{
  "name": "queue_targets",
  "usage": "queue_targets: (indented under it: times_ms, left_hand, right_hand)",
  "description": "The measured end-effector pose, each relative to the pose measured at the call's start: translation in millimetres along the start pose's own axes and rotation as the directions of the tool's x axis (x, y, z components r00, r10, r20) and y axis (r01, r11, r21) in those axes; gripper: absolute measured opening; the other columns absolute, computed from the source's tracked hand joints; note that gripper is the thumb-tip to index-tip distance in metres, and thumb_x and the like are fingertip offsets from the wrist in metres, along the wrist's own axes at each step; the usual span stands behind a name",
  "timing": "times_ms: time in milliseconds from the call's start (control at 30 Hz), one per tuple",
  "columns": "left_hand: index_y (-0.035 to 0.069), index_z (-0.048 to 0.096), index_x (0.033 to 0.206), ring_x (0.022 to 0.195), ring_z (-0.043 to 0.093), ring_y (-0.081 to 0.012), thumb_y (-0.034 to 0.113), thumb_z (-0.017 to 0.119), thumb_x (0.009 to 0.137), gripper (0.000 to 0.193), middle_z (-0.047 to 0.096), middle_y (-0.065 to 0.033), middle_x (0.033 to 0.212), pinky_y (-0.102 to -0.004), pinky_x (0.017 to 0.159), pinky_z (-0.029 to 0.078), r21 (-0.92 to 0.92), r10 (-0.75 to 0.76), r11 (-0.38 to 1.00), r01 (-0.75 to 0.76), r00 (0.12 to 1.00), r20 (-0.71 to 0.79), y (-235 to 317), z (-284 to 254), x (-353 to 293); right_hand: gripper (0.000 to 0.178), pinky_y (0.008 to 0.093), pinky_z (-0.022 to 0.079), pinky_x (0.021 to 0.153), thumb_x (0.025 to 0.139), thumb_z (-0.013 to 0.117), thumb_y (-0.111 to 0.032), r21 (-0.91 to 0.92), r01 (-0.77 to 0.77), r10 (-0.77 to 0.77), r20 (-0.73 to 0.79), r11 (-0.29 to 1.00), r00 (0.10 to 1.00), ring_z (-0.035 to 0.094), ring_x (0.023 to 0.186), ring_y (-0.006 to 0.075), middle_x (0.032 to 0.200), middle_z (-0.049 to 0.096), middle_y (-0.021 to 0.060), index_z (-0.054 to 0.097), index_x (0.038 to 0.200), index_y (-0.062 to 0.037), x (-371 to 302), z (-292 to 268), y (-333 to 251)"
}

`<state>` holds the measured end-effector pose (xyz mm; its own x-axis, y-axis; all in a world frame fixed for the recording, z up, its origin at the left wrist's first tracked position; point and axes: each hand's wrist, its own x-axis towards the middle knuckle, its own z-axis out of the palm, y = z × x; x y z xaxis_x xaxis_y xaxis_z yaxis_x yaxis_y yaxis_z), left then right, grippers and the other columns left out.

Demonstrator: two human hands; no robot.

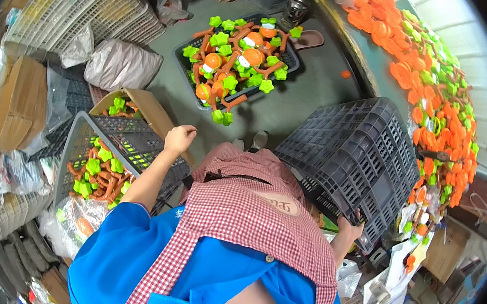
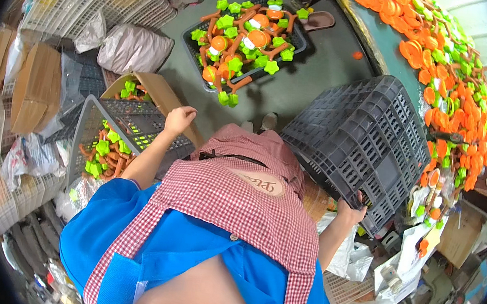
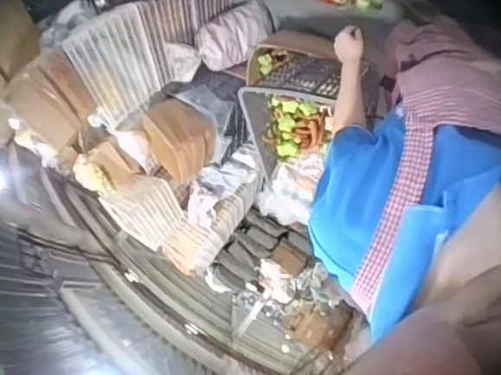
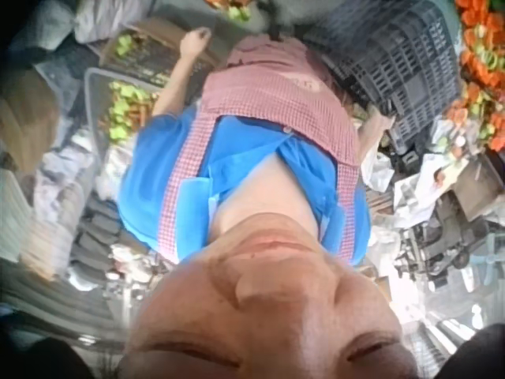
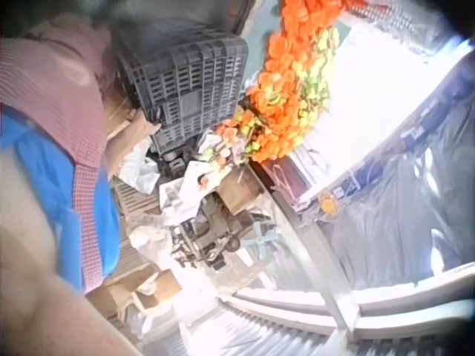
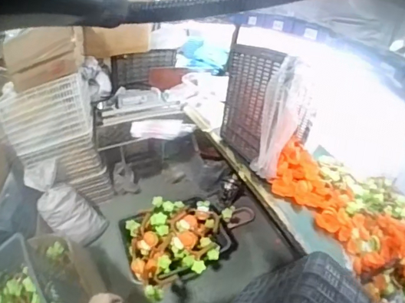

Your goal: The person assembles small plastic toys by joining orange and green halves with a white center piece, then uses a hammer to secure them. The person places the finished toys into a black plastic basket and continues the process with additional parts.

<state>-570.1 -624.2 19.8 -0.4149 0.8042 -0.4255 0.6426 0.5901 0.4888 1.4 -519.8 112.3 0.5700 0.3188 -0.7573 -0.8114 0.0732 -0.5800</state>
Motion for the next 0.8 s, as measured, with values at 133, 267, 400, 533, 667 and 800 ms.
queue_targets:
  times_ms: [133, 267, 400, 533, 667, 800]
  left_hand:
    - [0.014, 0.072, 0.103, 0.092, 0.068, -0.0326, 0.030, 0.062, 0.084, 0.027, 0.072, -0.0113, 0.097, -0.0426, 0.083, 0.053, 0.026, 0.019, 0.999, -0.022, 0.993, 0.114, -11.5, 29.3, -15.1]
    - [0.012, 0.072, 0.104, 0.091, 0.068, -0.0322, 0.031, 0.062, 0.085, 0.029, 0.072, -0.0128, 0.094, -0.0421, 0.082, 0.053, -0.015, -0.055, 0.998, 0.058, 0.985, 0.163, -16.4, 46.3, -36.5]
    - [0.011, 0.072, 0.105, 0.091, 0.068, -0.0326, 0.031, 0.062, 0.086, 0.029, 0.072, -0.0135, 0.096, -0.0423, 0.082, 0.053, 0.004, -0.250, 0.967, 0.254, 0.952, 0.174, -27.1, 55.4, -63.3]
    - [0.014, 0.072, 0.106, 0.094, 0.067, -0.0333, 0.033, 0.062, 0.087, 0.028, 0.071, -0.0133, 0.100, -0.0427, 0.082, 0.053, 0.119, -0.278, 0.960, 0.253, 0.916, 0.290, -29.9, 54.4, -77.0]
    - [0.018, 0.072, 0.106, 0.095, 0.067, -0.0334, 0.033, 0.061, 0.087, 0.026, 0.071, -0.0126, 0.102, -0.0437, 0.083, 0.053, 0.191, -0.276, 0.954, 0.230, 0.923, 0.269, -11.6, 49.5, -39.8]
    - [0.017, 0.071, 0.106, 0.095, 0.067, -0.0329, 0.033, 0.060, 0.086, 0.028, 0.071, -0.0127, 0.101, -0.0440, 0.085, 0.053, 0.173, -0.138, 0.980, 0.100, 0.965, 0.223, 13.7, 41.0, 8.4]
  right_hand:
    - [0.063, 0.0556, 0.037, 0.106, 0.097, 0.027, -0.054, 0.025, -0.063, 0.063, -0.015, 0.998, 0.998, 0.059, 0.097, 0.0297, 0.086, 0.063, 0.0126, 0.056, 0.078, -0.0005, 18.7, 44.7, 24.0]
    - [0.055, 0.0489, 0.040, 0.101, 0.097, 0.034, -0.050, 0.014, -0.169, 0.169, -0.055, 0.986, 0.984, 0.060, 0.086, 0.0227, 0.076, 0.063, 0.0077, 0.053, 0.075, -0.0039, 40.0, 45.0, 39.3]
    - [0.046, 0.0399, 0.046, 0.092, 0.100, 0.035, -0.041, -0.064, -0.245, 0.242, -0.051, 0.967, 0.969, 0.060, 0.075, 0.0211, 0.075, 0.063, 0.0068, 0.047, 0.073, -0.0059, 25.1, 42.9, 48.9]
    - [0.035, 0.0390, 0.045, 0.091, 0.100, 0.042, -0.034, -0.117, -0.193, 0.179, -0.116, 0.974, 0.977, 0.059, 0.078, 0.0150, 0.083, 0.066, 0.0031, 0.057, 0.084, -0.0069, 14.9, 49.7, 56.7]
    - [0.036, 0.0416, 0.041, 0.098, 0.101, 0.038, -0.034, -0.352, -0.203, 0.182, -0.094, 0.913, 0.979, 0.059, 0.090, 0.0174, 0.092, 0.065, 0.0015, 0.062, 0.092, -0.0086, 4.2, 60.9, 59.6]
    - [0.038, 0.0461, 0.043, 0.096, 0.103, 0.035, -0.034, -0.474, -0.181, 0.210, 0.009, 0.862, 0.978, 0.058, 0.094, 0.0212, 0.105, 0.063, 0.0046, 0.062, 0.098, -0.0086, 10.3, 59.0, 59.5]
